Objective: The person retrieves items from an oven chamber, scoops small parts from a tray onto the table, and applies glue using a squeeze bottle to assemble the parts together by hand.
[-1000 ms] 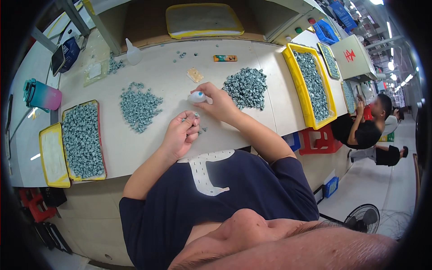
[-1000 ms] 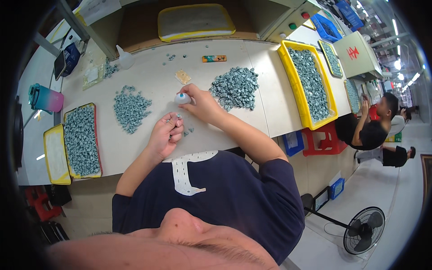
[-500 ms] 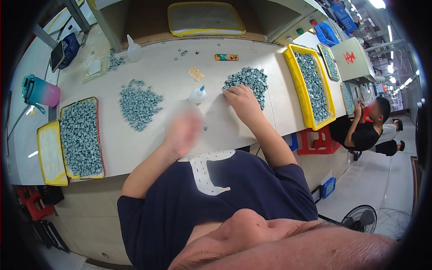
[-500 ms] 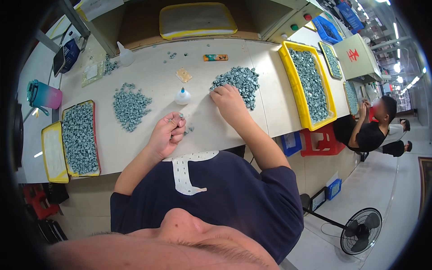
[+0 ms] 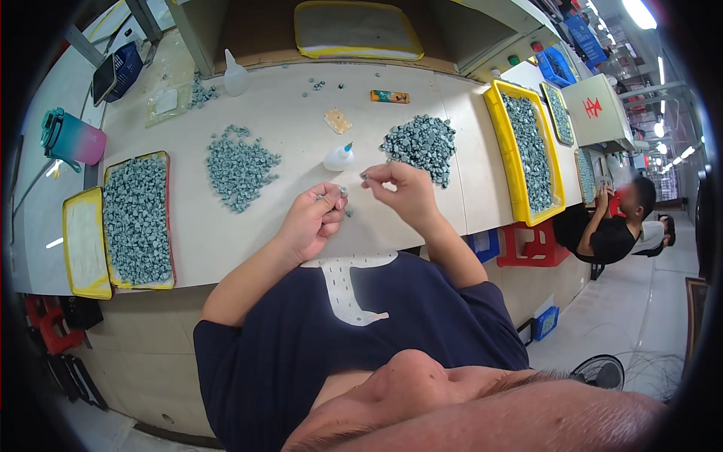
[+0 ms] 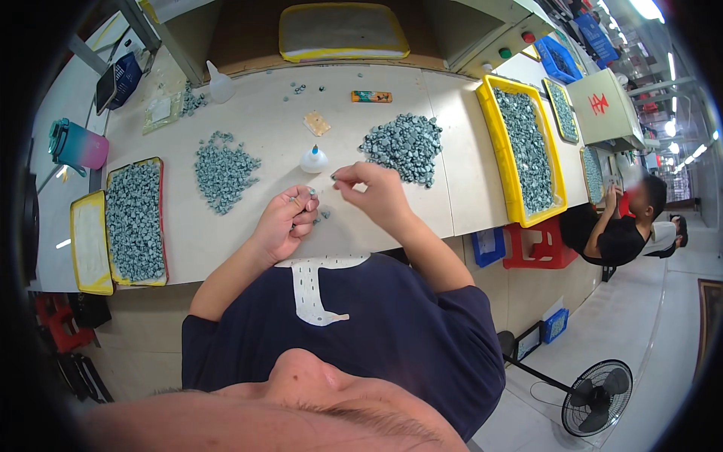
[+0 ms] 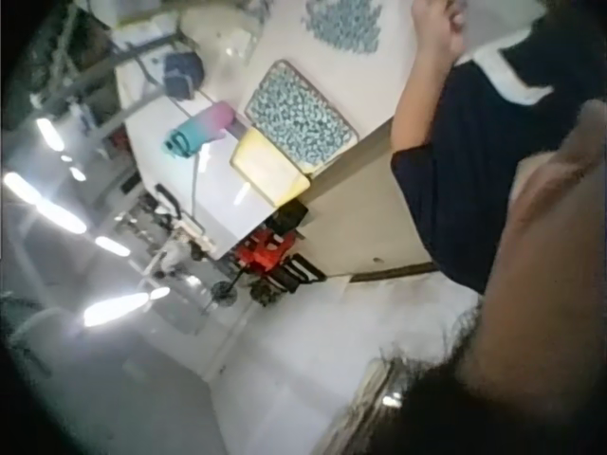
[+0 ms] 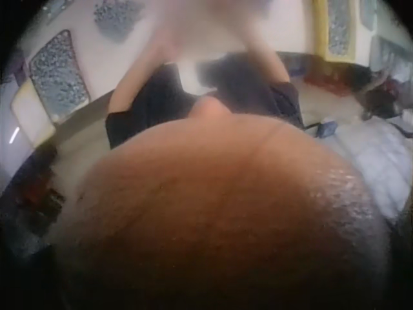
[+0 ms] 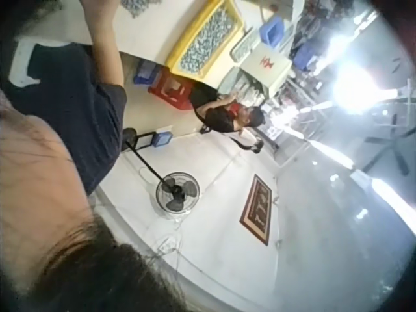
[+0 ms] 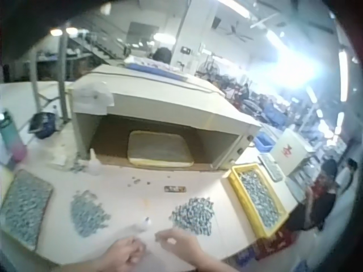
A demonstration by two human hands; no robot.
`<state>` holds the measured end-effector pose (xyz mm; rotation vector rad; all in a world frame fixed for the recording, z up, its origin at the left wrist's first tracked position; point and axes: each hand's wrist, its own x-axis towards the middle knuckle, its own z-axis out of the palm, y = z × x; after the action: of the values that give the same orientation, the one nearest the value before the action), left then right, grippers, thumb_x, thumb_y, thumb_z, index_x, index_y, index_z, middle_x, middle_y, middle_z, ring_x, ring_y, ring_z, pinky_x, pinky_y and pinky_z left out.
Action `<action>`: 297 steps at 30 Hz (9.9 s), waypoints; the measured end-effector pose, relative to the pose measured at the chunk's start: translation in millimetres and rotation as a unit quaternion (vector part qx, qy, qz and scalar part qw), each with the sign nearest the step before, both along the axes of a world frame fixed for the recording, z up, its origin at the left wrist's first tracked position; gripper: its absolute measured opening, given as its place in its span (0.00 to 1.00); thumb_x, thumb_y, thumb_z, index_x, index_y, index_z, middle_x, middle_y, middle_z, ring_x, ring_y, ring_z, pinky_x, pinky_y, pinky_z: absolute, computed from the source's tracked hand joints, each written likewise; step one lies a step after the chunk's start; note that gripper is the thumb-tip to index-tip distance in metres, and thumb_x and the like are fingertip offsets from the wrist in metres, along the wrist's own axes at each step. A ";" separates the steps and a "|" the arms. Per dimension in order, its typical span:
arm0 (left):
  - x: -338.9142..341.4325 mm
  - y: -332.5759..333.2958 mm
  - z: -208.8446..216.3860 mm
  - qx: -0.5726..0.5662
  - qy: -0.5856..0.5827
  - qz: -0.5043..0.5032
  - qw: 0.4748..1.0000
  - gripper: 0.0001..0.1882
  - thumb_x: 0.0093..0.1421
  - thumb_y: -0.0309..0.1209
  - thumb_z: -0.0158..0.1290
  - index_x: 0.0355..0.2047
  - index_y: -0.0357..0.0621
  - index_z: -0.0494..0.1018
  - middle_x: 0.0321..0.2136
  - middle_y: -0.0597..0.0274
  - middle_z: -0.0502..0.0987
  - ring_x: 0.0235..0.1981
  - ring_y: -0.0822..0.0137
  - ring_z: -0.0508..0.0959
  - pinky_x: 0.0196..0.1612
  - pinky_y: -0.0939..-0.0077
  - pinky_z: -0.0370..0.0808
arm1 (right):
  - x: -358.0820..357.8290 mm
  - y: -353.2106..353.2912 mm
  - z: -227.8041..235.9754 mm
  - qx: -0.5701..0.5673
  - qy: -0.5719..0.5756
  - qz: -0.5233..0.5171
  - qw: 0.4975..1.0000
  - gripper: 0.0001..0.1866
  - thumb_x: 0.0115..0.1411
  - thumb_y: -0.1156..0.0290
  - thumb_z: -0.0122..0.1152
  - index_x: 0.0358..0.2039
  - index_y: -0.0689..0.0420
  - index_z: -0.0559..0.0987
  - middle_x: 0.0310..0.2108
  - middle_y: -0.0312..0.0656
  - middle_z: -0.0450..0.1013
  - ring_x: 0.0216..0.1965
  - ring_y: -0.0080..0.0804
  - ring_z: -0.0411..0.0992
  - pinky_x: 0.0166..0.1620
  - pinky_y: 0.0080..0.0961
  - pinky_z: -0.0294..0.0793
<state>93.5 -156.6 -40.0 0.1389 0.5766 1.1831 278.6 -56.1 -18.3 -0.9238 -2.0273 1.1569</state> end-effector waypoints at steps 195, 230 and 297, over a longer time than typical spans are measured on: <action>-8.7 2.9 -6.3 0.003 -0.022 0.057 0.998 0.07 0.65 0.31 0.50 0.41 0.42 0.71 0.32 0.67 0.71 0.19 0.81 0.58 0.18 0.87 0.54 | 15.8 -2.1 28.5 0.326 -0.085 -0.021 0.941 0.21 0.43 0.73 0.70 0.42 0.52 0.78 0.38 0.35 0.74 0.41 0.35 0.70 0.45 0.32 0.63; -10.0 2.2 -5.7 -0.018 0.006 0.056 0.998 0.09 0.65 0.31 0.51 0.43 0.41 0.70 0.32 0.68 0.71 0.20 0.81 0.59 0.18 0.89 0.54 | 16.8 -0.6 41.1 0.399 -0.125 -0.052 0.907 0.20 0.41 0.75 0.70 0.39 0.50 0.81 0.35 0.32 0.75 0.39 0.32 0.72 0.45 0.29 0.66; 10.1 0.1 -2.8 0.041 0.003 0.117 0.992 0.06 0.65 0.32 0.51 0.39 0.43 0.70 0.31 0.67 0.72 0.20 0.82 0.60 0.18 0.87 0.54 | -32.6 -25.3 17.5 0.232 0.063 -0.049 0.969 0.09 0.47 0.82 0.67 0.31 0.60 0.82 0.29 0.40 0.78 0.28 0.28 0.77 0.30 0.21 0.77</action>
<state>103.5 -156.5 -42.8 0.1484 0.5602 1.4354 246.0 -81.4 -0.8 -0.6852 -1.9991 0.6247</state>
